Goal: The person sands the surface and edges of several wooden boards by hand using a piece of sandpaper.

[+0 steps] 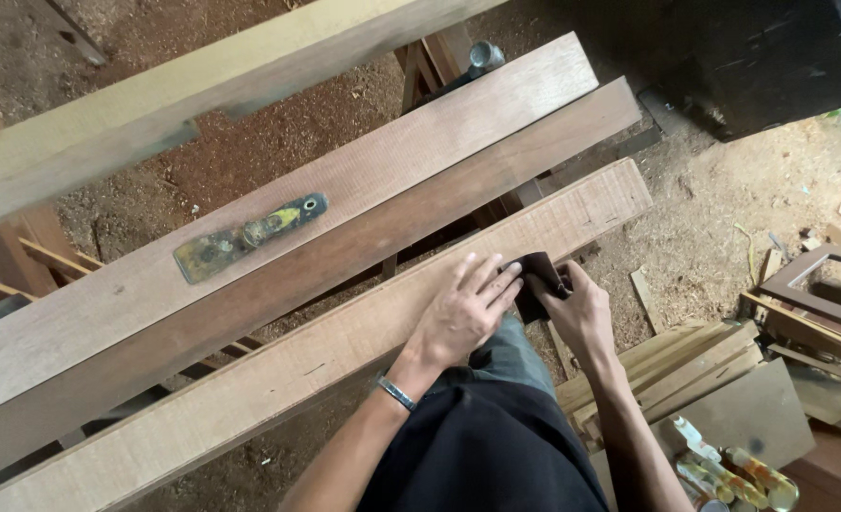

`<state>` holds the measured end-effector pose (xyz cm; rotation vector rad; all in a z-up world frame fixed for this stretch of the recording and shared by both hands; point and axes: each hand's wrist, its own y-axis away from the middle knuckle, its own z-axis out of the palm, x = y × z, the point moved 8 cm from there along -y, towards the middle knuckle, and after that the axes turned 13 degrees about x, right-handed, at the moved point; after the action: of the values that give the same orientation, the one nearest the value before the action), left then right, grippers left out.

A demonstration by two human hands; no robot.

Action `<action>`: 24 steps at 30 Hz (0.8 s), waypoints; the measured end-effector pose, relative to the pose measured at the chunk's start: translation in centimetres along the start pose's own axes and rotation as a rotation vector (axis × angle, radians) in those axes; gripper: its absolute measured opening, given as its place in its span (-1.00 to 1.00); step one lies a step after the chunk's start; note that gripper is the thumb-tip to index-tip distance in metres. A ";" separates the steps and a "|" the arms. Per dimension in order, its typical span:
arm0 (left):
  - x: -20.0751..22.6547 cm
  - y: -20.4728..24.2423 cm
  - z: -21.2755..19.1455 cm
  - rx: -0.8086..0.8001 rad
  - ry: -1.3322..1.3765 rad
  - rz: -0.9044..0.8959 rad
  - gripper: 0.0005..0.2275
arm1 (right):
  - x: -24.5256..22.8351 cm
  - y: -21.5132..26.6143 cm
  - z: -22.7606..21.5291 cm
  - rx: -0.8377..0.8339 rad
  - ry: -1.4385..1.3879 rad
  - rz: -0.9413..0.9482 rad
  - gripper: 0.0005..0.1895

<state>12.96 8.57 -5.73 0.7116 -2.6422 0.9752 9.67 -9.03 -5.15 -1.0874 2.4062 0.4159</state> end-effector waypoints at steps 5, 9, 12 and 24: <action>-0.4 -0.5 -0.3 -0.025 -0.024 -0.035 -0.58 | -5.5 3.5 -3.5 0.373 0.099 -0.783 -0.35; -0.8 -0.3 0.1 -0.106 0.067 -0.114 -0.57 | -4.9 7.0 -1.7 0.227 0.239 -1.048 -0.54; -0.8 -1.0 -0.8 0.022 0.070 -0.113 -0.63 | -2.0 8.0 1.7 -0.153 0.312 -1.034 -0.55; -1.0 -1.2 -1.8 0.007 0.041 -0.061 -0.62 | -1.5 2.6 1.7 -0.063 0.449 -1.079 -0.28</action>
<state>14.49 9.34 -4.12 0.7603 -2.5675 0.9718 9.01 -5.63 -5.55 -2.4465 1.7205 -0.1502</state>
